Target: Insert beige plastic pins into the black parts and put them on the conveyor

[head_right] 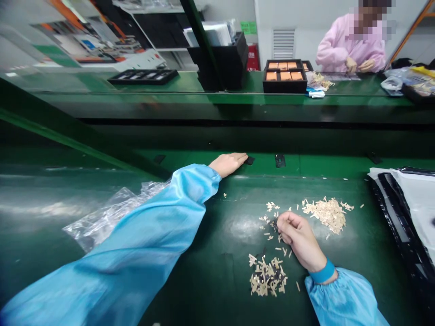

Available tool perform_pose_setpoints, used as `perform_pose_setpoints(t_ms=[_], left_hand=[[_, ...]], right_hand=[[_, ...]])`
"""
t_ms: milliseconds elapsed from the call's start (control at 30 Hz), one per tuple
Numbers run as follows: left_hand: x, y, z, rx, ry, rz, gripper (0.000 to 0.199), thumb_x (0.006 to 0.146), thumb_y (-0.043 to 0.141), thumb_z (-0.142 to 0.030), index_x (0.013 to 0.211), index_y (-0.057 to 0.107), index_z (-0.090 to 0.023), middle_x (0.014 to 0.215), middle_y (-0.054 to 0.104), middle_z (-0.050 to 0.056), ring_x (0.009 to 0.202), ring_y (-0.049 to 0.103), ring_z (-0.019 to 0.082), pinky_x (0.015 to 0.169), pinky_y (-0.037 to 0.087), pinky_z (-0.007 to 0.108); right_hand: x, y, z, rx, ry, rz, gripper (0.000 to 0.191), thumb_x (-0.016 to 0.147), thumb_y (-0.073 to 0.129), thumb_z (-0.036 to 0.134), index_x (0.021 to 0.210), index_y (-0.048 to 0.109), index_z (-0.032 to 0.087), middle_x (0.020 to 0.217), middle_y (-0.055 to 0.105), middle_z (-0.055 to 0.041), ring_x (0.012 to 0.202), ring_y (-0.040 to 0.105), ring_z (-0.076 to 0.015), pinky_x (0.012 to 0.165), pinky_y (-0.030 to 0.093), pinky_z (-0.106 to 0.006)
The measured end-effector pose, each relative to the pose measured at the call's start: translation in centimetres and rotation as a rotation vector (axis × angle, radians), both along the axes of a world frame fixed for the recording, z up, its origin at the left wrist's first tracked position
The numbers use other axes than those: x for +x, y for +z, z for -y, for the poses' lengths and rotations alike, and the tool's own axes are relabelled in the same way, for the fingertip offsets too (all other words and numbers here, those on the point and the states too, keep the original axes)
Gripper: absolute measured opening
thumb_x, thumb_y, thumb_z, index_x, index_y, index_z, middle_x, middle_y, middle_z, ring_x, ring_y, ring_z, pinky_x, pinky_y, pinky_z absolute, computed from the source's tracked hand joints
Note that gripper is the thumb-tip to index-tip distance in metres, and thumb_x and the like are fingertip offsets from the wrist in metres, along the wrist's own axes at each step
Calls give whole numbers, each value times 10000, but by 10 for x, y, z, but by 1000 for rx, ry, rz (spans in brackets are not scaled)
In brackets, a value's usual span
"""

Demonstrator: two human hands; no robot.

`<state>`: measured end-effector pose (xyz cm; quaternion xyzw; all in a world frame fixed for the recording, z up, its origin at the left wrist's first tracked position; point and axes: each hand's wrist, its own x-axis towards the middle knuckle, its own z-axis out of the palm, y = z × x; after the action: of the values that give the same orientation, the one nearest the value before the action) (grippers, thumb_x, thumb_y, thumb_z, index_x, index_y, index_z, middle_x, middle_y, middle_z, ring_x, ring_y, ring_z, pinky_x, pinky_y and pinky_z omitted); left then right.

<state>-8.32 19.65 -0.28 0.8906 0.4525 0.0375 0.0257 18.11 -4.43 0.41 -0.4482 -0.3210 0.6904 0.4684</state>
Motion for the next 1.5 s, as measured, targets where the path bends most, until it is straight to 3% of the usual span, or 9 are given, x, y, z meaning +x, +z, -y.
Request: perform_pose_setpoints(t_ms=[167,300,433,500,667,833,1000,1267,1500], left_hand=[[18,4,1,25,81,83,246,947,483,-92,1094,677,-133,1078,714,163,1074,664,278,891,535,380],[32,6,32,32,137,268,251,977,488,-197,1156,662,-173,1082,676,106,989,680,225,855,551,332],[37,5,96,-412,111,939,246,907,593,-244,1118,689,-161,1036,647,74,824,699,168,781,588,302],[37,5,128,-632,157,1130,305,863,680,-295,1140,690,-170,998,672,64,782,691,159,743,590,296],[48,2,178,-730,425,1420,299,773,781,-314,1017,703,-160,834,663,16,683,612,100,625,525,202],[67,1,195,-882,466,1382,287,815,741,-417,888,651,-154,673,590,-34,489,507,56,469,429,175],[76,3,199,-978,488,1396,366,845,669,-545,874,571,-193,677,602,-20,570,612,141,465,528,239],[72,0,197,-792,469,1316,242,781,752,-299,969,666,-173,923,706,28,744,646,135,666,536,246],[70,-4,196,-763,487,1339,205,760,770,-310,900,713,-171,876,734,31,793,663,163,740,549,284]], right_hand=[[0,-1,-1,16,-13,-11,319,814,811,430,745,637,172,620,443,60,488,258,-48,480,146,-250],[1,-5,-1,24,-40,-4,305,810,808,413,740,628,177,580,411,75,484,258,-53,482,160,-243],[0,-9,-1,54,-96,96,292,792,801,410,738,625,184,560,406,80,492,274,-68,482,184,-237],[-1,-9,-1,72,-125,181,285,777,797,406,733,626,183,574,438,70,499,295,-73,482,203,-233],[-3,-4,-1,136,-134,362,215,775,760,362,737,640,189,601,512,42,531,389,-100,506,302,-233],[-6,-1,2,172,-112,451,164,790,715,334,731,638,201,612,542,28,544,427,-117,506,338,-237],[-10,0,4,161,-70,495,188,783,716,354,722,628,200,599,534,30,524,401,-111,482,313,-234],[-12,1,4,155,-46,537,201,798,711,376,736,630,202,590,541,27,521,416,-115,479,338,-233],[-10,4,3,132,-50,575,223,793,705,401,720,623,207,587,552,21,509,410,-113,462,332,-232]])
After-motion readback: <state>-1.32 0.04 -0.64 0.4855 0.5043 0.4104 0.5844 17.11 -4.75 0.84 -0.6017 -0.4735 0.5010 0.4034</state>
